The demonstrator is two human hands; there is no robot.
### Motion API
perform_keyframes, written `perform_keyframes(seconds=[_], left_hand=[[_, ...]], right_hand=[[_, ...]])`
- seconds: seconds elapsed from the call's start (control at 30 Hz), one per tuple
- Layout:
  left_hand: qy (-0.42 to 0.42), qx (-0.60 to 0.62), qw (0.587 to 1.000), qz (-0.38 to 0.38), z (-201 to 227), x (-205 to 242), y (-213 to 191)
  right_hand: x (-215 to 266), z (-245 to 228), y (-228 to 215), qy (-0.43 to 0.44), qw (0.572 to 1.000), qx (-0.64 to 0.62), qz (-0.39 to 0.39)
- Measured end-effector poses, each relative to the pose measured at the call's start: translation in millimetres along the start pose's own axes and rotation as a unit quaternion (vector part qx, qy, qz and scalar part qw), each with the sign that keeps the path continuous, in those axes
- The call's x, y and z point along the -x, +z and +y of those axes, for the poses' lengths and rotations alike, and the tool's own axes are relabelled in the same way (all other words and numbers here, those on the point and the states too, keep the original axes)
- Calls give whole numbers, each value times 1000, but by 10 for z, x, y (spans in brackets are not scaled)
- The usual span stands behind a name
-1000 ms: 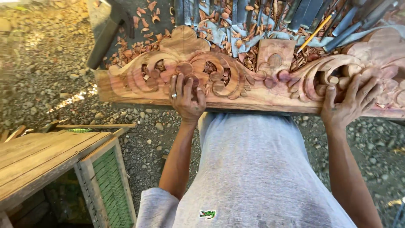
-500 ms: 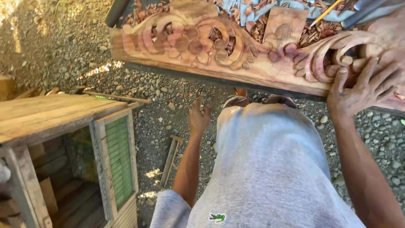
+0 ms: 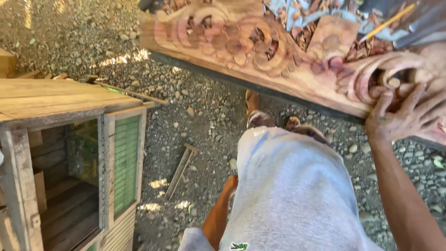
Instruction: Carving an ornate design into a piece of wood using various chisels and a mallet.
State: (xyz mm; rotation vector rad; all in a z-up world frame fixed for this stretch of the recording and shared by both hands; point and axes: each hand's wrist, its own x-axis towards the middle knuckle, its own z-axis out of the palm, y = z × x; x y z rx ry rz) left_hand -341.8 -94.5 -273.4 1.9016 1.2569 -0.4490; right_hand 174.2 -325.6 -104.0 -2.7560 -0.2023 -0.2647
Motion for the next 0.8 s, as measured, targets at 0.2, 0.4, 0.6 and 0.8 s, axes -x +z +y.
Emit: perform_keyframes(seconds=[0.2,0.4,0.6,0.8], left_hand=[[158,-180,970,-42,2082,-691,-1980],[511,-16,852,112,3939,-1136,-3043],[594,-259,734,202,3980,-1215,-2922],[465,-183,831,-245,3394,-1119,-3517]], right_hand=[[115,20,8,-32,998,4,56],[73,-17,47,-37,995,-25,84],[101,-360,-206,-88,989,28,117],[71,-112,161,92,955,-281,12]])
